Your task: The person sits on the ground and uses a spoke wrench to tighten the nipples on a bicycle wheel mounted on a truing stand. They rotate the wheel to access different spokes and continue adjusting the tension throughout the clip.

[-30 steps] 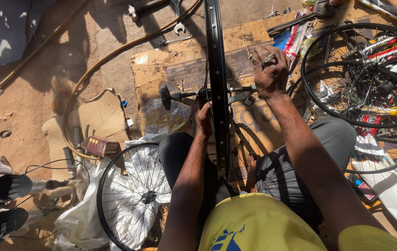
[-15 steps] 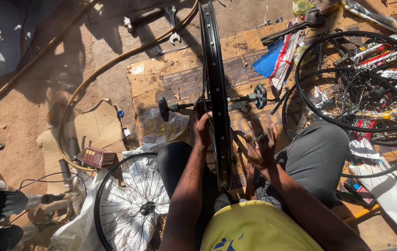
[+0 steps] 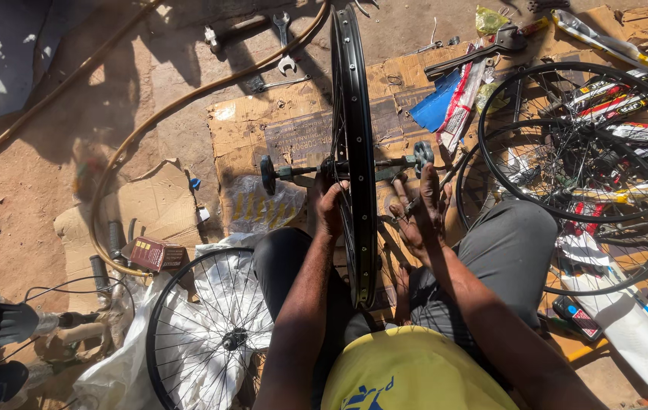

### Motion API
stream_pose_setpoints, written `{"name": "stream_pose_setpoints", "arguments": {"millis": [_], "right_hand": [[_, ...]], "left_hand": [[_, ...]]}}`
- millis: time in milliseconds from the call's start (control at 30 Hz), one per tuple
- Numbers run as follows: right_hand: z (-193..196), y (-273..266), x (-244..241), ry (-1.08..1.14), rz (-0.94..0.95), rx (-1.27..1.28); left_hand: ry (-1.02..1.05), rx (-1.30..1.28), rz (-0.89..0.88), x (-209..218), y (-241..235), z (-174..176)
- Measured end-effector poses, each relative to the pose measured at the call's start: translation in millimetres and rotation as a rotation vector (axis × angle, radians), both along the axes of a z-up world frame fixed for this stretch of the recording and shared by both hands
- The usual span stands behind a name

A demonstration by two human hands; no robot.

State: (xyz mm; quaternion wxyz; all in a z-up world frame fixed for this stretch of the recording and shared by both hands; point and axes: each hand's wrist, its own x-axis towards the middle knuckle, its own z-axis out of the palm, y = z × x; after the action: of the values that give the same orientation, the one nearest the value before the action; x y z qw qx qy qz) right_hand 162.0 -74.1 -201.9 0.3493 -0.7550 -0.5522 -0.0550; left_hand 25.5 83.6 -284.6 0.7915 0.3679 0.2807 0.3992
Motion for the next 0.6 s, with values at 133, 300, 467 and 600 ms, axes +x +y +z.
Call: {"name": "stream_pose_setpoints", "arguments": {"millis": [133, 300, 467, 600], "right_hand": [[1.3, -22.0, -29.8, -0.009, 0.005, 0.05], [43.9, 65.0, 52.8, -0.139, 0.026, 0.299], [52.6, 121.8, 107.3, 0.007, 0.087, -0.102], [3.5, 60.7, 63.4, -0.263, 0.003, -0.104]], "left_hand": [[-0.012, -0.026, 0.056, 0.5, -0.4, -7.0], [0.05, 0.075, 0.063, -5.9, -6.6, -1.0], [-0.017, 0.027, 0.021, -1.0, -0.9, 9.7], [0.025, 0.035, 0.046, -4.7, -3.7, 15.4]]}}
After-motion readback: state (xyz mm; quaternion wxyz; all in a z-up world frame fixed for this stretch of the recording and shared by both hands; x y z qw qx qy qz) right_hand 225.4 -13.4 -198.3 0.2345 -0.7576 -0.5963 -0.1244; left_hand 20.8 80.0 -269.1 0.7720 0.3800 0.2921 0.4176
